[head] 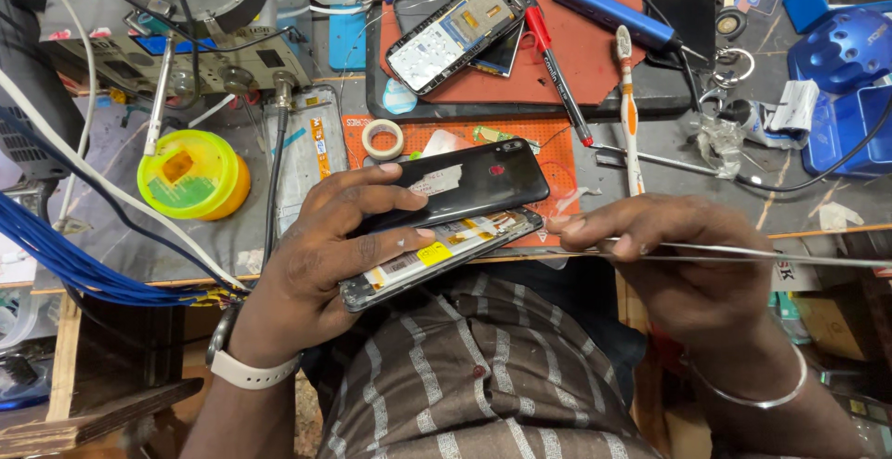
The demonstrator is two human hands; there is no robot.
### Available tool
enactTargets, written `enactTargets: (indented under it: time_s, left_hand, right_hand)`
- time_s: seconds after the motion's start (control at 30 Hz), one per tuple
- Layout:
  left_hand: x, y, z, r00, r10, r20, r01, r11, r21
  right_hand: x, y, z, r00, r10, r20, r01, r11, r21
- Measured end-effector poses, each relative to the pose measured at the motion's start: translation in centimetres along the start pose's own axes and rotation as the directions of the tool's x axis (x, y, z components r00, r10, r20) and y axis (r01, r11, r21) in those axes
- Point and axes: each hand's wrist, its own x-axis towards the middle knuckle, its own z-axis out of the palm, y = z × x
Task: The person pries open the back cover of a smartphone at a cluttered repair workbench, then uses tweezers to work on the exposed internal components, at one point applying heat with a heat gun to the device. They continue manipulating the opened phone with tweezers throughout the clip.
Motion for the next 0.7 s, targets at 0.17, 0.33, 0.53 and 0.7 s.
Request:
enactTargets:
  time_s: [0.17,0.33,0.53,0.7]
  left_hand:
    - [0.1,0.1,0.1,1.0,-0.006,-0.006,0.006,1.0,0.001]
    - [0.0,0.1,0.1,1.0,-0.013,-0.016,0.013,1.0,0.0]
    - [0.0,0.1,0.1,1.0,-0.001,-0.01,0.001,1.0,0.012]
    - [-0.1,0.1,-0.1,1.0,0.012,-0.006,-0.012,1.0,-0.002]
  right_hand:
    - [0.7,-0.1,0.5,0.998,-0.043,0.053,0.048,0.995,-0.093]
    - [1.3,-0.7,1.1,0.994,-0.059,0.089,0.072,0.987,-0.146]
    - [1.3,-0.9,1.2,0.991,-0.006,0.135,0.031,0.982,-0.186]
    - [1.0,0.2,0.4,0.982,-0.054,0.182,0.06,0.998,-0.027]
